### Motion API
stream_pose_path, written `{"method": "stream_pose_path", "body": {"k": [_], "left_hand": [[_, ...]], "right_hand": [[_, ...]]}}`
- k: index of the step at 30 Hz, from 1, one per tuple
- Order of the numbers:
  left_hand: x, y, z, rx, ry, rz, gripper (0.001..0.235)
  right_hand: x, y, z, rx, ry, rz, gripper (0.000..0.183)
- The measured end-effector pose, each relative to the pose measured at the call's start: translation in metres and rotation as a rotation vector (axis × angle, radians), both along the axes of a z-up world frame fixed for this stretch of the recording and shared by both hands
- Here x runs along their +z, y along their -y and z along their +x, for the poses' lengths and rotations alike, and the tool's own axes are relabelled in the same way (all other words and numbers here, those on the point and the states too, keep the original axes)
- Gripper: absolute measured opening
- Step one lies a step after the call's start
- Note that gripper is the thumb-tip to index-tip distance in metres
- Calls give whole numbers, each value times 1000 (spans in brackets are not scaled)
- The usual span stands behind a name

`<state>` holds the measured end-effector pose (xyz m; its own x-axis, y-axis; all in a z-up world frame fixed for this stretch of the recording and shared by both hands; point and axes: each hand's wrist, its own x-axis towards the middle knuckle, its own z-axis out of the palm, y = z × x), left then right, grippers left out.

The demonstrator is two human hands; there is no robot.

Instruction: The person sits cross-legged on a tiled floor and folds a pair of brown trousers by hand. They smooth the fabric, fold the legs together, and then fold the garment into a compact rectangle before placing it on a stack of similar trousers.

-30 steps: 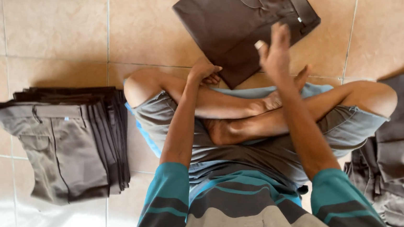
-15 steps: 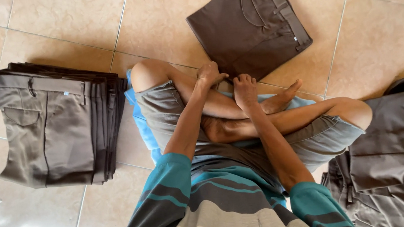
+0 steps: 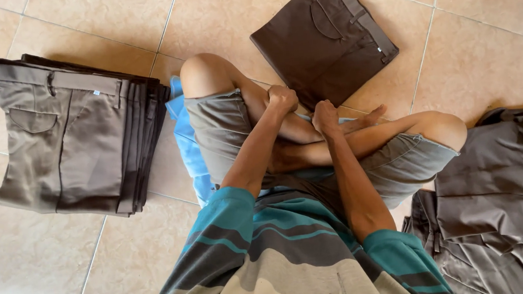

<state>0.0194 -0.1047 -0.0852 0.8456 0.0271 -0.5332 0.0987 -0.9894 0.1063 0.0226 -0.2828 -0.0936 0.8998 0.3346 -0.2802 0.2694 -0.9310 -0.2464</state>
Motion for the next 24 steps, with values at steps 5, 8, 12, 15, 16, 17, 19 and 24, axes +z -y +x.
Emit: {"method": "stream_pose_path", "body": {"k": [5, 8, 12, 15, 16, 17, 19, 24], "left_hand": [[29, 2, -8, -50, -29, 63, 38], [41, -5, -38, 26, -29, 6, 45], [26, -15, -34, -20, 427, 177, 11], [21, -24, -13, 98, -297, -159, 51], [19, -29, -10, 96, -280, -158, 53], [26, -30, -16, 94, -284, -162, 53], [40, -31, -24, 93, -261, -216, 46], [11, -37, -15, 450, 35, -455, 42]], "right_hand": [[52, -18, -17, -47, -75, -5, 22], [75, -40, -22, 34, -57, -80, 21], [122, -58, -43, 45, -77, -108, 17], [109, -49, -44, 114, 20, -120, 13], [102, -48, -40, 264, 160, -146, 17], [87, -41, -40, 263, 156, -150, 17], [58, -27, -35, 413, 398, -303, 22], [62, 1, -32, 435, 339, -158, 22]]}}
